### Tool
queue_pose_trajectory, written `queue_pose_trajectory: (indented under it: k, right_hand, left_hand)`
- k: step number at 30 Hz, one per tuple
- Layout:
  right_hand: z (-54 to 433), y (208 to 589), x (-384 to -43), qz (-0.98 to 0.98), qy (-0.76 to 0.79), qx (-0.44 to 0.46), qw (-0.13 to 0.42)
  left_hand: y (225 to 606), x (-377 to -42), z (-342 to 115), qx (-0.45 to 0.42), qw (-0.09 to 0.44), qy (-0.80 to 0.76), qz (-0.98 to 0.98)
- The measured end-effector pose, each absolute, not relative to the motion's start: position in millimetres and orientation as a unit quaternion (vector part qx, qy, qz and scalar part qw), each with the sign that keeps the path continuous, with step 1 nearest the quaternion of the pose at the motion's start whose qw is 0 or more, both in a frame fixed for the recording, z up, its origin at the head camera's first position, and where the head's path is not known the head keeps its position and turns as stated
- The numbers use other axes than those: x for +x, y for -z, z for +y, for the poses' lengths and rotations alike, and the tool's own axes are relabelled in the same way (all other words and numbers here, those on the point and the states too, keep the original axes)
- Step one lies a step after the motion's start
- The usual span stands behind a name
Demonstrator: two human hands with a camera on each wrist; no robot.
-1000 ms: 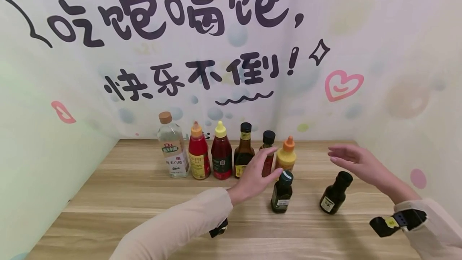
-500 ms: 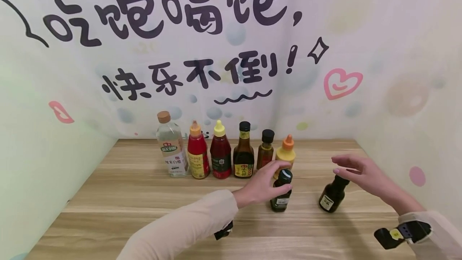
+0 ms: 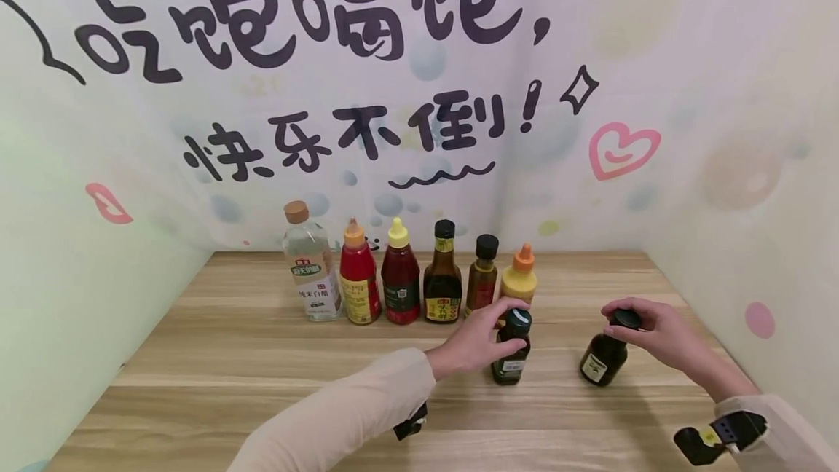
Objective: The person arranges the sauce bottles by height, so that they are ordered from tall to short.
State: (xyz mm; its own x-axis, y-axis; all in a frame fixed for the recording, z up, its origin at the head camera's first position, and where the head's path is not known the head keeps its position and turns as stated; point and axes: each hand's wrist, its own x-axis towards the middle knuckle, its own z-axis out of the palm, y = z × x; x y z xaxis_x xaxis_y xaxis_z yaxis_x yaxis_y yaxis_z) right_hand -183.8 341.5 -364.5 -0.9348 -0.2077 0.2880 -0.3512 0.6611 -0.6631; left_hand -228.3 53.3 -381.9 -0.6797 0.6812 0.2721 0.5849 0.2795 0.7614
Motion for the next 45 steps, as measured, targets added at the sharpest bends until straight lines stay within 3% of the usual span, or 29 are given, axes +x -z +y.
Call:
queue_pose_trajectory:
  k: [14, 28, 45]
  right_hand:
    - [343.0, 369.2, -181.4, -0.903, -0.401, 0.130, 0.083]
    - [342.4, 371.1, -180.8, -0.892, -0.419, 0.139, 0.092]
    - [342.4, 372.7, -181.3, -0.890, -0.420, 0.148, 0.100]
  left_hand:
    - [388.4, -227.9, 57.7, 0.374, 0.025, -0.481, 0.793]
    - [394.3, -225.4, 60.3, 0.363, -0.071, -0.493, 0.788]
    - [372.1, -225.7, 79.2, 0.328, -0.049, -0.522, 0.786]
